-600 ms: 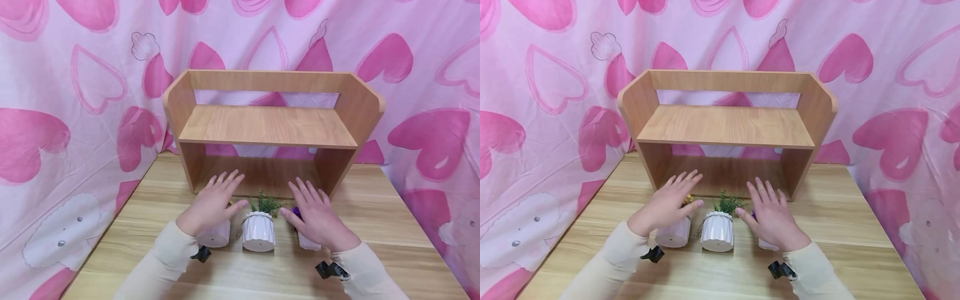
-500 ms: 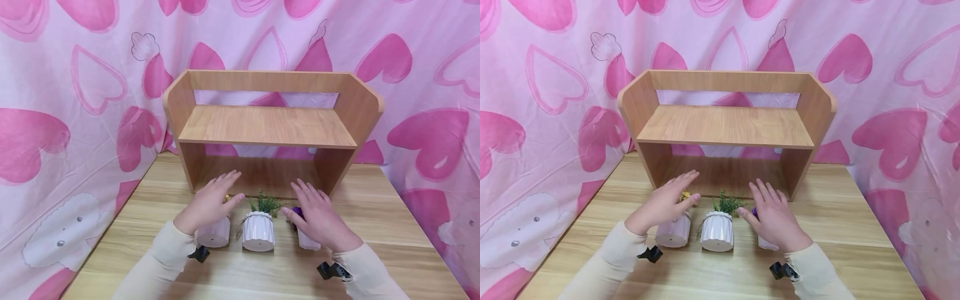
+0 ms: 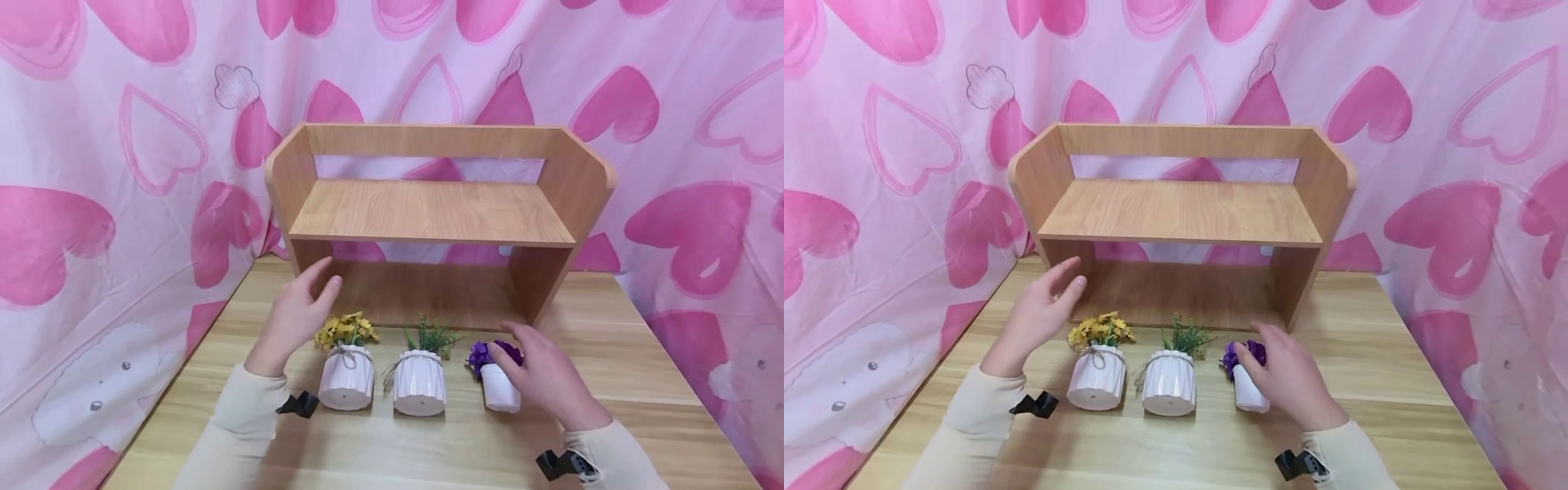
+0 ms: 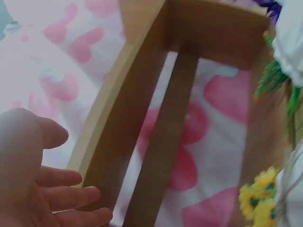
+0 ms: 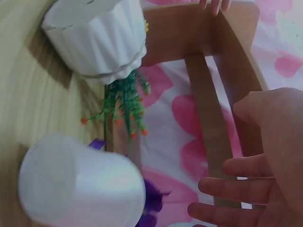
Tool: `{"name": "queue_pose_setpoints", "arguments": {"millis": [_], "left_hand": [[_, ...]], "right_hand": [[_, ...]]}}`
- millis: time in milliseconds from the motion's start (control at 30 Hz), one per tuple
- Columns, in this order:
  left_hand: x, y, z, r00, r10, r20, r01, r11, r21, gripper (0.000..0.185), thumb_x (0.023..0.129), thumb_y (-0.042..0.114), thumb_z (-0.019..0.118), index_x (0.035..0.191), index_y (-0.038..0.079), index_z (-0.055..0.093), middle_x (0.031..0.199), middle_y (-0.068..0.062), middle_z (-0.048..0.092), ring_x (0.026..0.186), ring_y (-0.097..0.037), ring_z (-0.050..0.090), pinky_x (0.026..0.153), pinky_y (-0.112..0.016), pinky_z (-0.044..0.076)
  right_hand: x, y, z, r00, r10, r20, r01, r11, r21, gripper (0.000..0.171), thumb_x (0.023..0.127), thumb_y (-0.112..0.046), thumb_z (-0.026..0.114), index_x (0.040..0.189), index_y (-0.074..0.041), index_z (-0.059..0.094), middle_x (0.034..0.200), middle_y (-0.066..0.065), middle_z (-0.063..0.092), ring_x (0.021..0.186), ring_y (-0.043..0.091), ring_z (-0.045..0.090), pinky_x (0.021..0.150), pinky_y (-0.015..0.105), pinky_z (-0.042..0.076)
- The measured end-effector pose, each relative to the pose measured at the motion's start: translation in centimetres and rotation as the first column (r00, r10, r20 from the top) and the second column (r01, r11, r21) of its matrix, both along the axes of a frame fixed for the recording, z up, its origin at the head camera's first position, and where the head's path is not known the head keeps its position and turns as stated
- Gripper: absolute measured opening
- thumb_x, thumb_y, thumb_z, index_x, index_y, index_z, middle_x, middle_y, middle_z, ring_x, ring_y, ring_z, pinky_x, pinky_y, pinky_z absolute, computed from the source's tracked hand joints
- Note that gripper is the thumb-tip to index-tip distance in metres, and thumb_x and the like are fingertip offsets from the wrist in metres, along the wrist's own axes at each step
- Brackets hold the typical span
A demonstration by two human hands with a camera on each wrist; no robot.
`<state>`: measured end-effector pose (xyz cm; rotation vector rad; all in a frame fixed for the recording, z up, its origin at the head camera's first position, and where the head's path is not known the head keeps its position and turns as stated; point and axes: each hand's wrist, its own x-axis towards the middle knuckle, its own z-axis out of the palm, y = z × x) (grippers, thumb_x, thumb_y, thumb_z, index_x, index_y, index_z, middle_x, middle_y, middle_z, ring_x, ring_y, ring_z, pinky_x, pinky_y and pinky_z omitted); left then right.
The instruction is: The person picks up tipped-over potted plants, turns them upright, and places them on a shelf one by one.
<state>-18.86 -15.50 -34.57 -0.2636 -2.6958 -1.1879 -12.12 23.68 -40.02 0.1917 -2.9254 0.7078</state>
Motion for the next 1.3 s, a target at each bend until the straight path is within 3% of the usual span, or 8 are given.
{"name": "queue_pose_setpoints", "arguments": {"millis": [100,200,367,500,633,867,1167,1300], "left_hand": [[0.0,-1.2,0.5,0.998,0.060,0.004,-0.060,0.997,0.045,0.060,0.112,0.043,0.053,0.163,0.013,0.048,0.158,-0.020,0.058,0.137,-0.045,0.062,0.117,-0.062,0.047],[-0.2,-2.1,0.8,0.989,0.137,-0.060,-0.130,0.986,0.105,0.054,0.111,0.038,0.055,0.157,0.008,0.056,0.152,-0.020,0.063,0.132,-0.042,0.067,0.110,-0.059,0.053],[-1.0,-2.8,0.8,0.945,0.264,-0.193,-0.227,0.954,0.197,0.043,0.109,0.028,0.060,0.142,0.002,0.069,0.131,-0.022,0.076,0.116,-0.038,0.075,0.101,-0.054,0.058],[-1.9,-3.1,0.6,0.916,0.324,-0.238,-0.256,0.927,0.275,0.042,0.108,0.028,0.061,0.140,0.001,0.071,0.130,-0.021,0.076,0.118,-0.035,0.076,0.103,-0.049,0.058],[-2.7,-3.4,0.6,0.901,0.360,-0.243,-0.277,0.907,0.317,0.045,0.108,0.030,0.062,0.143,0.002,0.069,0.136,-0.018,0.074,0.124,-0.033,0.074,0.106,-0.045,0.057],[-4.4,-4.0,0.0,0.936,0.321,-0.145,-0.255,0.901,0.350,0.057,0.109,0.036,0.061,0.154,0.001,0.057,0.153,-0.019,0.063,0.141,-0.034,0.063,0.116,-0.046,0.050],[-6.1,-4.2,-0.1,0.967,0.233,-0.105,-0.178,0.909,0.376,0.059,0.111,0.033,0.058,0.157,-0.003,0.051,0.155,-0.026,0.057,0.144,-0.034,0.058,0.119,-0.047,0.047],[-6.7,-3.9,0.0,0.960,0.255,-0.113,-0.203,0.917,0.344,0.051,0.112,0.034,0.054,0.149,0.000,0.061,0.136,-0.026,0.071,0.121,-0.027,0.068,0.103,-0.036,0.056]], "right_hand": [[0.5,0.7,-0.8,0.999,-0.032,-0.013,0.032,0.999,-0.006,0.059,0.106,-0.043,0.066,0.145,0.001,0.062,0.139,0.028,0.068,0.129,0.051,0.064,0.106,0.069,0.050],[0.9,1.4,-1.6,0.997,-0.069,-0.021,0.068,0.998,-0.016,0.058,0.106,-0.045,0.065,0.140,0.001,0.065,0.134,0.028,0.071,0.123,0.050,0.067,0.102,0.068,0.051],[1.7,3.0,-2.8,0.993,-0.122,-0.005,0.122,0.992,-0.022,0.057,0.107,-0.049,0.062,0.136,0.000,0.068,0.128,0.027,0.073,0.117,0.049,0.068,0.097,0.067,0.052],[2.3,4.0,-3.7,0.989,-0.150,0.001,0.150,0.988,-0.039,0.057,0.108,-0.048,0.062,0.135,0.001,0.068,0.126,0.027,0.074,0.113,0.045,0.070,0.094,0.064,0.053],[2.8,4.4,-4.3,0.985,-0.170,0.041,0.172,0.984,-0.049,0.060,0.108,-0.051,0.059,0.134,0.002,0.069,0.128,0.026,0.074,0.112,0.042,0.071,0.093,0.062,0.054],[2.8,4.4,-5.2,0.970,-0.204,0.130,0.215,0.974,-0.071,0.073,0.108,-0.061,0.054,0.134,0.005,0.068,0.124,0.024,0.076,0.111,0.039,0.072,0.096,0.060,0.055],[2.3,3.6,-6.5,0.941,-0.252,0.225,0.282,0.953,-0.110,0.079,0.105,-0.069,0.054,0.136,0.003,0.068,0.117,0.018,0.079,0.104,0.031,0.074,0.092,0.055,0.056],[2.1,3.3,-6.9,0.934,-0.260,0.245,0.296,0.947,-0.122,0.084,0.104,-0.072,0.051,0.137,0.004,0.068,0.118,0.019,0.078,0.107,0.034,0.072,0.094,0.057,0.055]]}}
